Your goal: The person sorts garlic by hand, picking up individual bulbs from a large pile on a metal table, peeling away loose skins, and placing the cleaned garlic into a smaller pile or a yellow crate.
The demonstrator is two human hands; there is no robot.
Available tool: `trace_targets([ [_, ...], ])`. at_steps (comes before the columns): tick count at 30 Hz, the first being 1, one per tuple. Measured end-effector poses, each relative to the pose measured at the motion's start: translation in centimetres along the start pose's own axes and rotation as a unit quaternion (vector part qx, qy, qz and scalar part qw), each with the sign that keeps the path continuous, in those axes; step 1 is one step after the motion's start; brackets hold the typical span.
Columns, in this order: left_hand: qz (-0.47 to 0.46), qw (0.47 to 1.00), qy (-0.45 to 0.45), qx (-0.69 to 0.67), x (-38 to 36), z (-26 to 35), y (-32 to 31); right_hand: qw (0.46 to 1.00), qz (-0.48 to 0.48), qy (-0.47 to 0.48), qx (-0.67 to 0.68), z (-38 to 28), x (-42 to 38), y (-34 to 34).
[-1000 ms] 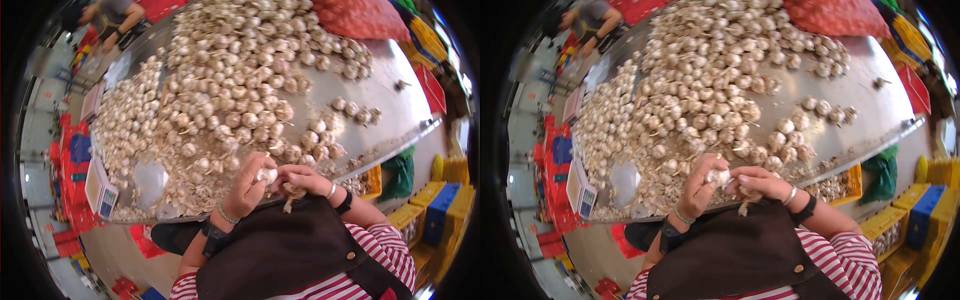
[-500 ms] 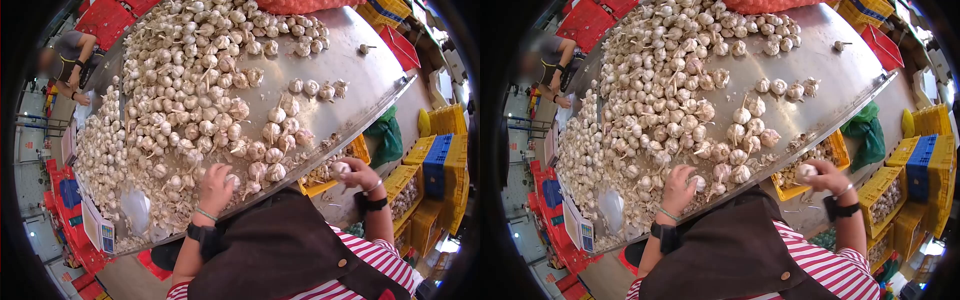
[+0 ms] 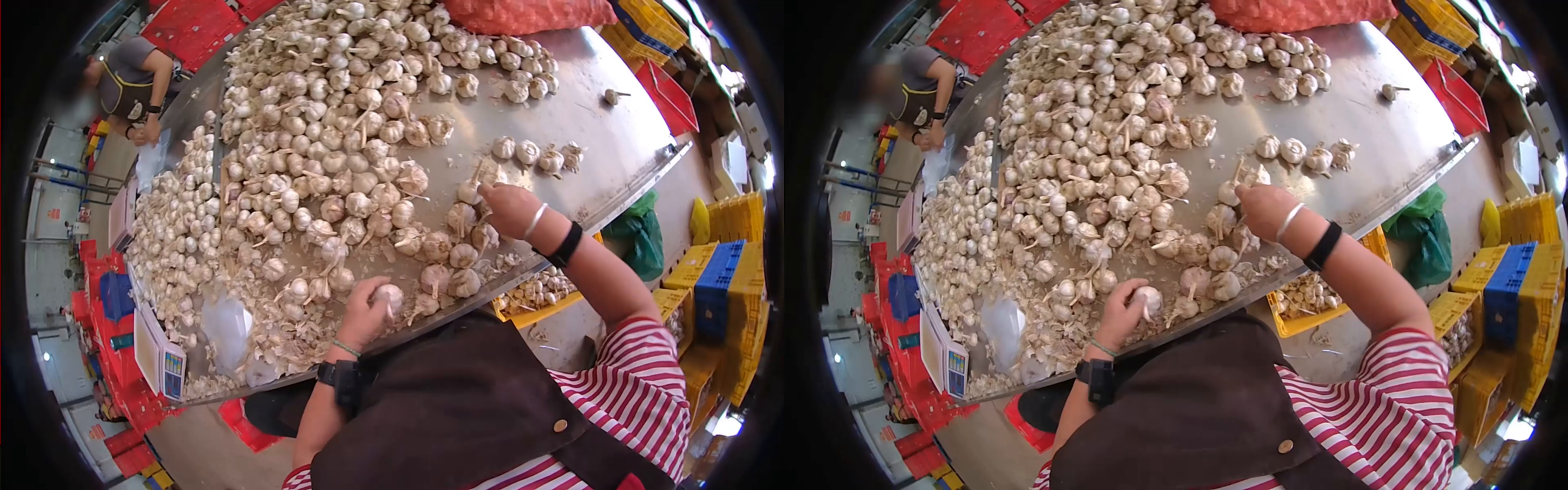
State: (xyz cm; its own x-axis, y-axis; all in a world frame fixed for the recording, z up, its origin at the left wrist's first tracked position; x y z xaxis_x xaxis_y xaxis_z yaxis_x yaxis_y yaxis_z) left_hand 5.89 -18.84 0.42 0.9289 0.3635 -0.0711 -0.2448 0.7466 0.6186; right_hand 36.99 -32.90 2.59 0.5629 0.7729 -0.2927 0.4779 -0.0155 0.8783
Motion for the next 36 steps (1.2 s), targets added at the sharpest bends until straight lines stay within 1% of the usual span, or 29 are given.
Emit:
trace_targets([
  [1, 0.07, 0.956, 0.091, -0.27, -0.2, -0.1, 0.4, 0.995, -0.069, -0.05, -0.05, -0.6, 0.9, -0.5],
  [2, 0.136, 0.828, 0.172, -0.517, -0.4, -0.2, 0.6, 0.995, -0.072, -0.046, -0.051, -1.0, 1.4, -0.8],
  [3, 0.181, 0.775, 0.182, -0.578, -0.4, 0.1, 0.9, 0.995, -0.083, -0.033, -0.053, -1.4, 1.7, -1.0],
  [4, 0.185, 0.773, 0.183, -0.579, -0.2, -0.1, 1.0, 0.994, -0.094, -0.022, -0.056, -1.6, 2.1, -1.2],
  [7, 0.084, 0.871, 0.175, -0.452, 1.0, -0.6, 1.0, 0.995, -0.072, -0.031, -0.053, -1.7, 1.0, 0.2],
  [8, 0.082, 0.871, 0.175, -0.452, 1.6, -0.5, 0.7, 0.997, -0.053, -0.041, -0.035, -1.9, 0.5, 1.0],
  [9, 0.02, 0.951, 0.086, -0.297, 2.5, 0.0, 0.0, 0.996, -0.015, -0.078, 0.043, -0.8, 0.1, 1.3],
  [10, -0.042, 0.99, -0.009, -0.131, 3.2, 0.7, -0.9, 0.995, 0.052, -0.02, 0.082, 0.2, -1.1, 2.1],
  [11, -0.066, 0.996, -0.052, 0.022, 3.9, 2.8, -0.7, 0.985, 0.118, 0.037, 0.119, 1.1, -3.1, 3.7],
  [12, -0.07, 0.996, -0.055, 0.018, 4.4, 3.3, -1.4, 0.983, 0.119, 0.01, 0.137, 1.6, -5.4, 5.6],
  [13, -0.102, 0.989, -0.081, 0.069, 4.9, 3.7, -2.2, 0.984, 0.083, -0.049, 0.149, 2.6, -7.7, 7.1],
  [14, -0.135, 0.978, -0.108, 0.12, 5.3, 4.0, -2.9, 0.984, 0.062, -0.08, 0.148, 4.5, -9.5, 7.8],
  [15, -0.178, 0.969, -0.107, 0.137, 5.7, 3.8, -3.8, 0.986, 0.07, -0.097, 0.116, 5.7, -11.2, 8.5],
  [16, -0.181, 0.968, -0.114, 0.134, 6.2, 4.0, -4.0, 0.977, 0.055, -0.171, 0.116, 7.3, -12.7, 8.5],
  [18, -0.216, 0.956, -0.111, 0.167, 7.0, 4.5, -4.0, 0.967, 0.103, -0.228, 0.053, 9.8, -14.8, 8.0],
  [19, -0.217, 0.955, -0.113, 0.166, 7.3, 4.4, -4.1, 0.966, 0.105, -0.23, 0.052, 10.1, -14.8, 7.4],
  [21, -0.231, 0.946, -0.142, 0.177, 7.6, 3.9, -4.2, 0.965, 0.153, -0.196, 0.081, 9.4, -14.3, 6.8],
  [22, -0.232, 0.946, -0.14, 0.178, 7.4, 3.6, -4.1, 0.969, 0.11, -0.186, 0.121, 8.7, -13.3, 6.4],
  [25, -0.21, 0.959, -0.121, 0.145, 6.6, 3.0, -3.3, 0.994, 0.054, -0.08, 0.054, 4.9, -9.3, 4.7],
  [26, -0.148, 0.979, -0.111, 0.081, 5.9, 2.6, -2.6, 0.998, 0.04, -0.035, 0.021, 4.0, -8.0, 3.9],
  [27, -0.084, 0.991, -0.1, 0.018, 5.3, 2.4, -2.0, 0.998, 0.038, -0.032, 0.025, 3.3, -6.5, 3.1],
  [28, -0.082, 0.992, -0.095, 0.022, 4.7, 2.0, -1.8, 0.999, -0.014, -0.022, -0.036, 2.7, -4.8, 2.0],
  [29, -0.044, 0.975, -0.025, -0.217, 4.1, 1.6, -1.4, 0.993, -0.064, -0.008, -0.098, 2.0, -3.8, 1.3],
  [30, 0.004, 0.897, 0.044, -0.441, 3.4, 1.2, -0.8, 0.993, -0.066, 0.005, -0.094, 1.5, -3.2, 0.8],
  [31, -0.002, 0.799, 0.064, -0.598, 2.4, 0.9, 0.0, 0.988, -0.097, -0.001, -0.118, 1.1, -2.6, 0.3],
  [32, 0.014, 0.804, 0.067, -0.591, 1.6, 1.2, 0.8, 0.982, -0.128, -0.003, -0.142, 0.8, -2.0, -0.2],
  [34, 0.073, 0.626, 0.097, -0.77, 0.5, 2.3, 1.0, 0.979, -0.131, 0.022, -0.154, 1.1, -1.3, -1.2],
  [35, 0.091, 0.59, 0.099, -0.796, 0.1, 2.3, 0.9, 0.98, -0.136, 0.036, -0.144, 1.1, -1.3, -1.0],
  [36, 0.101, 0.591, 0.097, -0.794, -0.2, 2.6, 1.1, 0.98, -0.141, 0.048, -0.135, 1.2, -1.2, -0.8],
])
Point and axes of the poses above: each hand's wrist, its own x-axis towards the middle knuckle, its own y-axis out of the back of the hand, z = x × y, the point moved 1 cm from there along x, towards the middle knuckle, and after that the axes turned 13 degrees about -y, right-handed, at the moved point
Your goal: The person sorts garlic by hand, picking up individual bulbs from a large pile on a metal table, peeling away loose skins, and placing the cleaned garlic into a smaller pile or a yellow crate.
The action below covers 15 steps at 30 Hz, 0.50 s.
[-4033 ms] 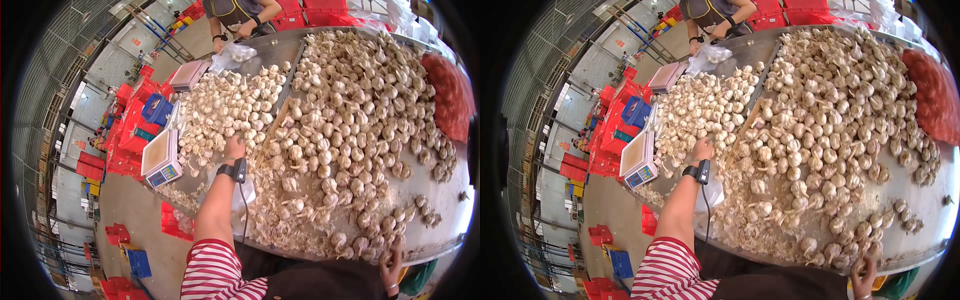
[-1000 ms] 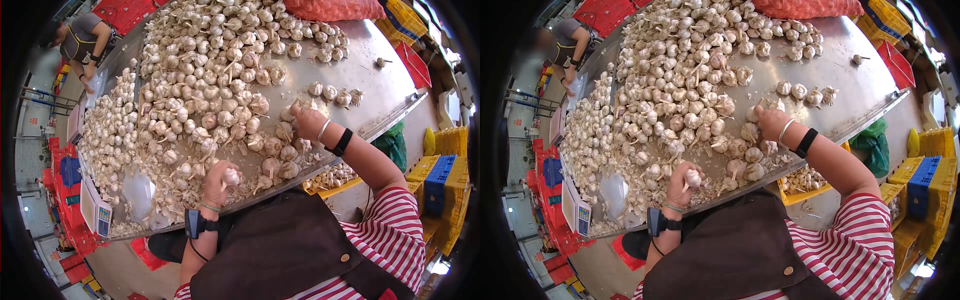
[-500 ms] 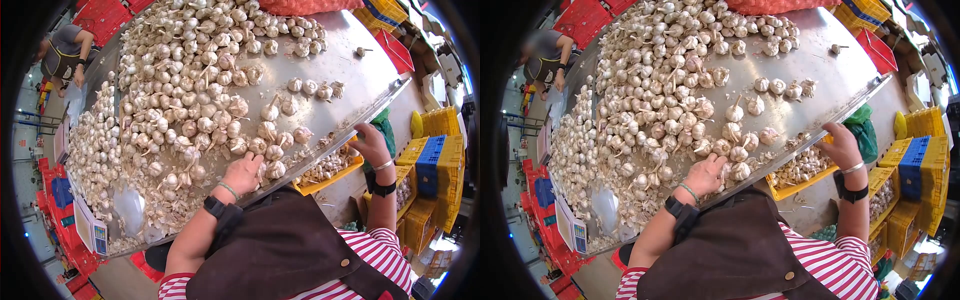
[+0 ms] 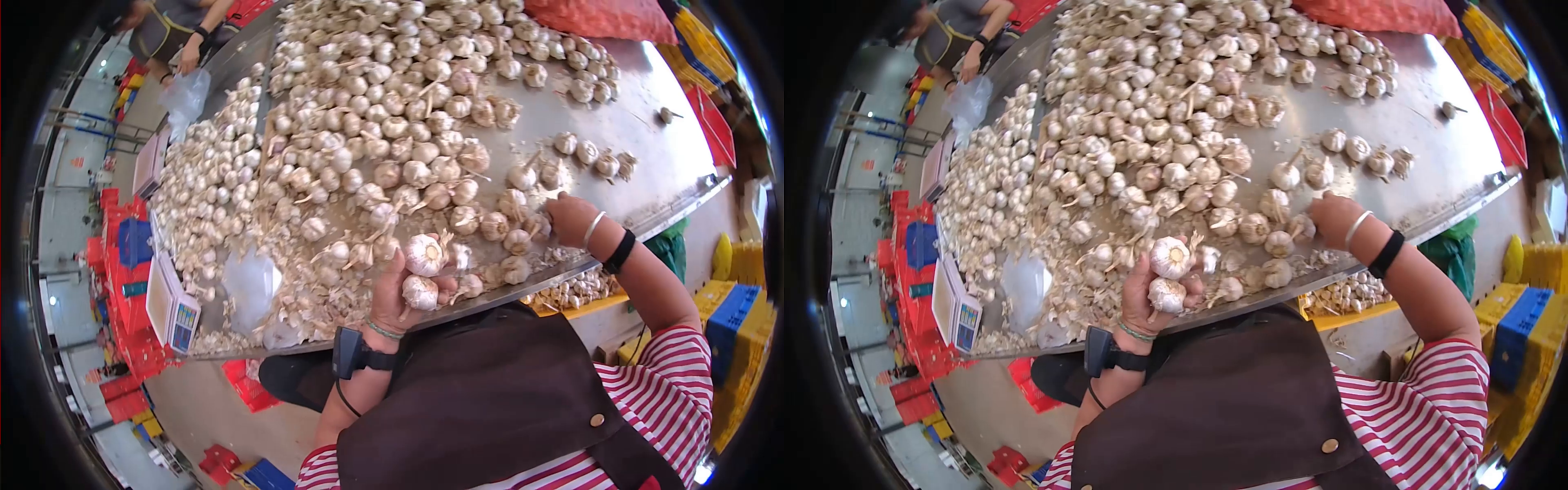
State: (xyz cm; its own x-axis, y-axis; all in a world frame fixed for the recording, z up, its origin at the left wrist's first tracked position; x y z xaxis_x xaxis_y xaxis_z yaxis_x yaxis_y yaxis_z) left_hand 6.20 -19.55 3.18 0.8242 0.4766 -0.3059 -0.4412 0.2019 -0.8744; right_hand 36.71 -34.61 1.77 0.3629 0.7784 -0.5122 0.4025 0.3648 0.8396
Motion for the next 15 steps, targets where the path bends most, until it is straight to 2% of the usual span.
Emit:
trace_targets([
  [1, 0.004, 1.0, -0.009, -0.021, -0.2, 0.1, -0.6, 1.0, -0.001, 0.008, -0.002, 0.5, 0.1, -0.2],
  [3, 0.001, 0.998, -0.025, -0.062, -0.4, 0.0, -0.5, 0.997, 0.013, -0.069, -0.025, 1.0, 0.0, 0.4],
  [4, 0.002, 0.998, -0.028, -0.064, -0.5, -0.2, -0.1, 0.997, 0.012, -0.067, -0.027, 1.1, -0.3, 0.6],
  [6, -0.006, 0.998, -0.053, -0.016, -0.4, -0.6, 0.6, 0.982, 0.07, -0.114, 0.136, -0.5, -2.3, 3.9],
  [7, -0.006, 0.999, -0.051, -0.018, -0.3, -0.9, 0.6, 0.975, 0.06, -0.073, 0.201, -1.0, -3.0, 5.0],
  [8, -0.008, 0.999, -0.037, 0.008, -0.3, -1.3, 0.6, 0.975, 0.06, -0.076, 0.2, -2.0, -3.7, 5.6],
  [10, -0.012, 0.999, -0.021, 0.036, -0.4, -1.9, 0.5, 0.914, 0.051, 0.007, 0.402, -4.9, -4.7, 6.2],
  [12, -0.014, 0.998, 0.032, 0.044, -0.4, -2.5, 0.1, 0.905, 0.069, 0.1, 0.409, -7.3, -4.3, 4.9],
  [14, -0.008, 0.999, 0.035, 0.018, -0.4, -2.8, -0.3, 0.881, 0.078, 0.18, 0.431, -10.0, -3.5, 4.3],
  [15, 0.018, 0.999, 0.034, -0.025, -0.3, -2.7, -0.1, 0.887, 0.014, 0.181, 0.425, -11.0, -3.3, 4.9],
])
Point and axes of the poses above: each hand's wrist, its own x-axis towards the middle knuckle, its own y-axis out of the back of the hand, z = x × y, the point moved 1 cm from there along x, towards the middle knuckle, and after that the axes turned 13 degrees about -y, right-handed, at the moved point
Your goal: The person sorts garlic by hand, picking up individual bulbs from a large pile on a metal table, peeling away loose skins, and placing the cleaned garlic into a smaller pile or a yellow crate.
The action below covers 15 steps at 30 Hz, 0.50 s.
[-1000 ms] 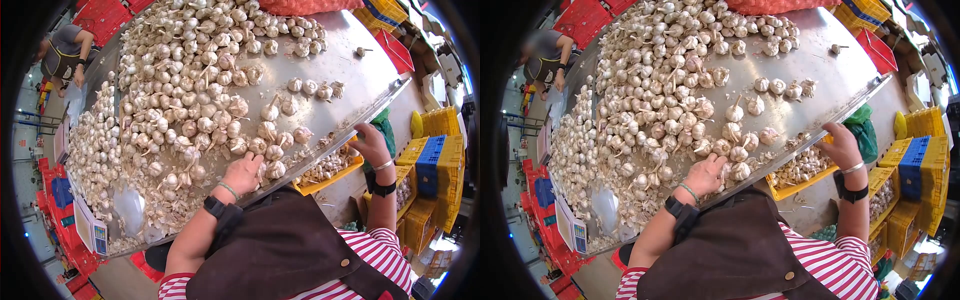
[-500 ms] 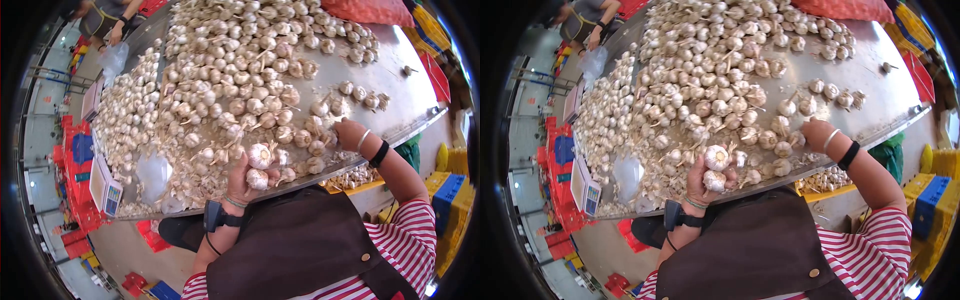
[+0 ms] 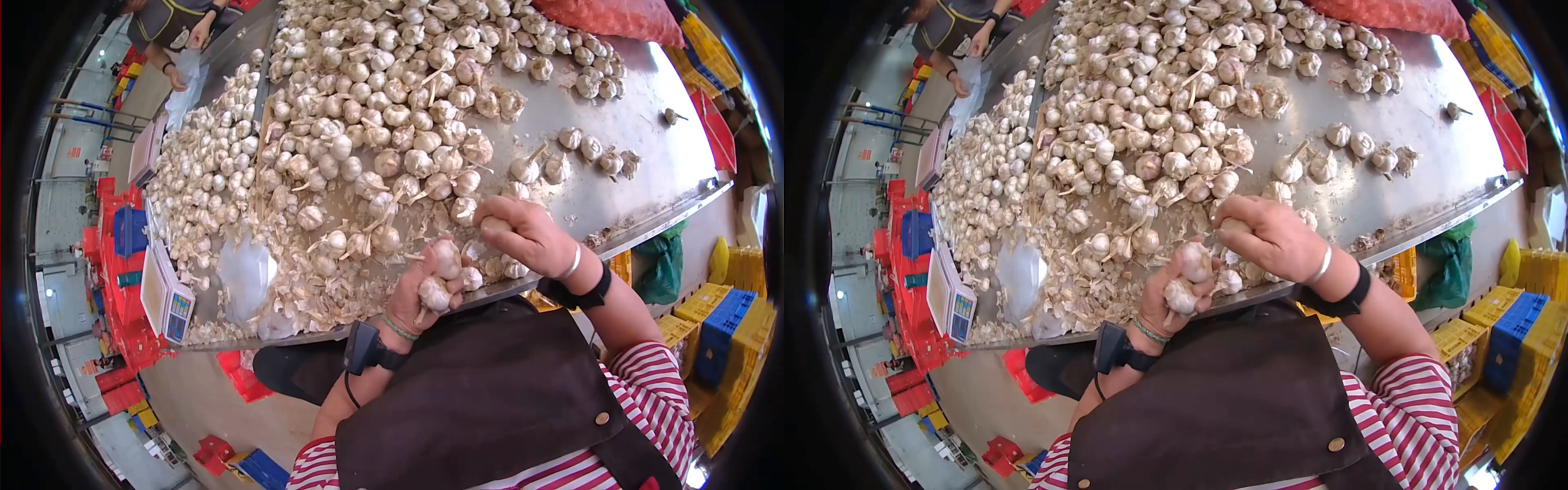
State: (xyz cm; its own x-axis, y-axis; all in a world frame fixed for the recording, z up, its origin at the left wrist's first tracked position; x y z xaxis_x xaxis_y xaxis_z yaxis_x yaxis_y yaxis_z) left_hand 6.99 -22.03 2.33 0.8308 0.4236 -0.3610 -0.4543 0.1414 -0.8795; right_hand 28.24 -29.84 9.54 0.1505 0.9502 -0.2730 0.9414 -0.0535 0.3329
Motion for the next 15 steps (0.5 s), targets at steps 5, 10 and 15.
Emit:
trace_targets([
  [5, 0.037, 0.991, -0.036, -0.12, -0.7, 1.6, 0.0, 0.989, -0.06, -0.032, 0.133, 0.3, 2.1, -3.1],
  [10, 0.1, 0.99, -0.044, 0.093, -1.1, 2.1, 0.3, 0.979, -0.03, -0.04, 0.197, 0.7, 2.4, -4.6],
  [15, 0.039, 0.983, 0.025, 0.18, -1.9, 1.4, 0.7, 0.985, -0.11, 0.103, -0.088, -1.7, 1.9, -6.9],
])
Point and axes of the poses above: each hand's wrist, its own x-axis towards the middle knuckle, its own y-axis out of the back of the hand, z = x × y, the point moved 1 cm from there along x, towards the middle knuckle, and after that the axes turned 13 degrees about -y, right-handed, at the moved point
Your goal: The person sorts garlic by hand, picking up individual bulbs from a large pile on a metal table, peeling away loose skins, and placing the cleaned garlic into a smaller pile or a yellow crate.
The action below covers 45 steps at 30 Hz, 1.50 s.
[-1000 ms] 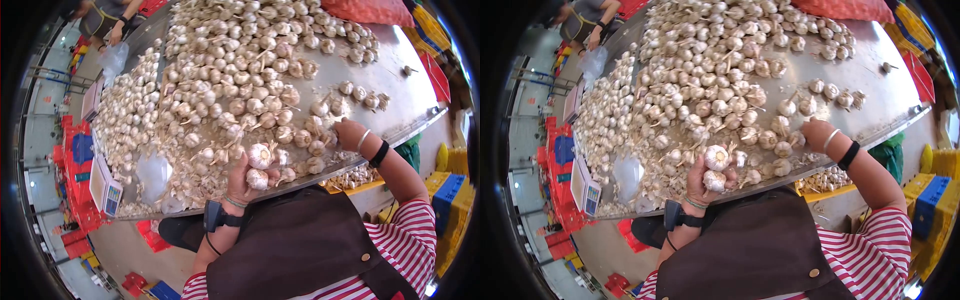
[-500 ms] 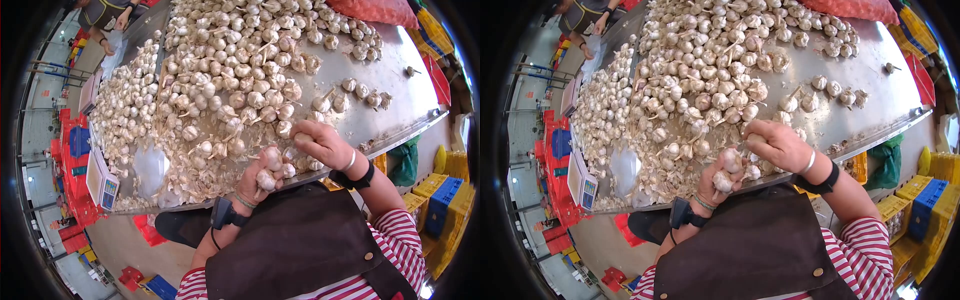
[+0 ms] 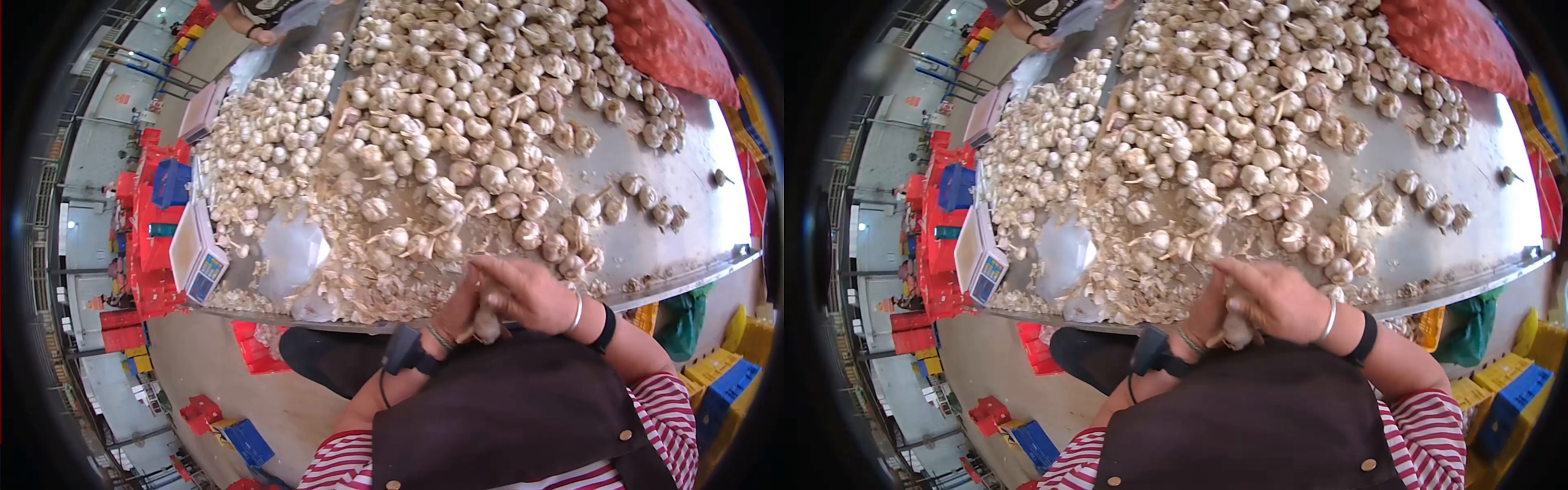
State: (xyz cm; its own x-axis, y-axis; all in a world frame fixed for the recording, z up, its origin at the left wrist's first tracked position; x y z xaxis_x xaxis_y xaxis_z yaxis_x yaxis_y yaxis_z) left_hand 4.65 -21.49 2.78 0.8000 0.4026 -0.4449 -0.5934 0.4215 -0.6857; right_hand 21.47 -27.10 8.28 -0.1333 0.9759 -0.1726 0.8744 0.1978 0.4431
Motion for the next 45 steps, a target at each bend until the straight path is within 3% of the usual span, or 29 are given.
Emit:
trace_targets([
  [2, -0.006, 0.931, -0.197, 0.307, -0.7, -0.8, -0.3, 1.0, -0.023, -0.018, 0.006, 0.1, 0.1, -0.9],
  [3, -0.013, 0.933, -0.193, 0.302, -0.5, -0.8, 0.3, 0.999, -0.012, 0.014, 0.047, -0.1, 0.2, -1.0],
  [4, -0.044, 0.972, -0.104, 0.206, -0.3, -0.6, 1.6, 0.995, 0.0, 0.043, 0.087, 0.0, 0.0, -0.9],
  [5, -0.075, 0.991, -0.011, 0.107, -0.2, -0.6, 2.3, 0.994, 0.006, -0.006, 0.105, 0.4, -0.1, -0.5],
  [6, -0.007, 0.981, 0.026, -0.192, -0.3, -0.5, 2.1, 0.991, 0.105, 0.036, 0.078, 1.0, 0.4, -0.1],
  [7, -0.061, 0.96, -0.018, -0.272, 0.2, -0.4, 3.3, 0.991, 0.123, -0.016, 0.049, 2.0, 0.4, 0.7],
  [8, 0.04, 0.972, -0.033, -0.231, -0.4, 2.8, 2.6, 0.988, 0.141, -0.066, 0.021, 3.0, 0.3, 1.6],
  [9, 0.031, 0.982, -0.086, -0.167, -0.5, 6.2, 2.9, 0.982, 0.154, -0.102, -0.038, 4.0, 0.3, 2.6],
  [11, 0.074, 0.94, -0.202, -0.264, -1.1, 13.0, 7.1, 0.962, 0.118, -0.165, -0.182, 6.6, 0.0, 4.0],
  [12, 0.046, 0.907, -0.277, -0.314, -1.5, 17.1, 8.8, 0.946, 0.094, -0.19, -0.247, 7.3, -0.1, 4.6],
  [13, -0.044, 0.918, -0.316, -0.238, -3.0, 21.3, 10.9, 0.945, 0.095, -0.191, -0.248, 7.2, 0.2, 4.9],
  [14, 0.149, 0.893, -0.398, -0.146, -4.2, 23.9, 10.9, 0.936, 0.063, -0.226, -0.264, 7.0, 0.7, 4.9],
  [15, 0.334, 0.821, -0.461, -0.046, -5.5, 26.0, 10.6, 0.924, 0.034, -0.259, -0.279, 6.8, 1.2, 4.9],
  [16, 0.331, 0.82, -0.464, -0.043, -5.8, 27.0, 11.9, 0.925, 0.038, -0.255, -0.278, 7.0, 1.7, 4.3],
  [18, 0.452, 0.708, -0.537, 0.08, -5.8, 27.3, 15.7, 0.92, 0.025, -0.218, -0.324, 7.9, 2.5, 2.3],
  [20, 0.292, 0.76, -0.486, 0.318, -3.5, 22.8, 15.1, 0.909, -0.012, -0.227, -0.351, 6.6, 3.5, 1.8],
  [21, 0.249, 0.72, -0.472, 0.444, -1.8, 19.1, 11.7, 0.905, -0.022, -0.232, -0.356, 6.9, 4.0, 1.4],
  [22, 0.263, 0.798, -0.334, 0.427, -0.7, 16.2, 8.5, 0.901, -0.032, -0.238, -0.361, 7.4, 4.4, 1.1],
  [23, 0.2, 0.764, -0.275, 0.548, 0.5, 12.9, 8.5, 0.917, -0.013, -0.205, -0.343, 8.0, 4.6, 1.0],
  [25, 0.091, 0.632, -0.242, 0.73, 1.9, 7.3, 6.8, 0.923, -0.007, -0.202, -0.326, 9.3, 5.3, 0.9],
  [26, 0.037, 0.535, -0.295, 0.791, 2.4, 5.5, 6.0, 0.923, -0.006, -0.207, -0.324, 8.9, 5.2, 1.3],
  [28, 0.067, 0.507, -0.209, 0.833, 3.0, 4.0, 4.2, 0.926, -0.008, -0.238, -0.292, 7.6, 4.2, 2.7],
  [32, 0.097, 0.482, -0.223, 0.842, 3.7, 3.8, 4.7, 0.973, 0.099, -0.174, -0.115, 5.8, -1.9, 6.7],
  [36, 0.083, 0.471, -0.241, 0.845, 4.1, 4.0, 6.0, 0.969, 0.008, -0.23, 0.094, 6.9, -13.1, 10.3],
  [38, 0.075, 0.481, -0.251, 0.837, 4.3, 4.3, 6.1, 0.943, -0.033, -0.317, 0.096, 8.0, -18.9, 10.8],
  [41, 0.105, 0.549, -0.233, 0.795, 4.3, 4.9, 6.1, 0.92, -0.005, -0.391, -0.011, 10.1, -25.4, 10.3],
  [42, 0.103, 0.549, -0.235, 0.795, 4.6, 5.0, 6.5, 0.898, 0.056, -0.431, -0.068, 10.2, -26.4, 10.6],
  [44, 0.131, 0.657, -0.219, 0.71, 5.0, 5.0, 7.8, 0.847, 0.157, -0.5, -0.091, 10.6, -26.7, 11.5],
  [45, 0.111, 0.654, -0.244, 0.708, 5.0, 5.0, 8.2, 0.832, 0.199, -0.509, -0.095, 10.1, -25.6, 12.7],
])
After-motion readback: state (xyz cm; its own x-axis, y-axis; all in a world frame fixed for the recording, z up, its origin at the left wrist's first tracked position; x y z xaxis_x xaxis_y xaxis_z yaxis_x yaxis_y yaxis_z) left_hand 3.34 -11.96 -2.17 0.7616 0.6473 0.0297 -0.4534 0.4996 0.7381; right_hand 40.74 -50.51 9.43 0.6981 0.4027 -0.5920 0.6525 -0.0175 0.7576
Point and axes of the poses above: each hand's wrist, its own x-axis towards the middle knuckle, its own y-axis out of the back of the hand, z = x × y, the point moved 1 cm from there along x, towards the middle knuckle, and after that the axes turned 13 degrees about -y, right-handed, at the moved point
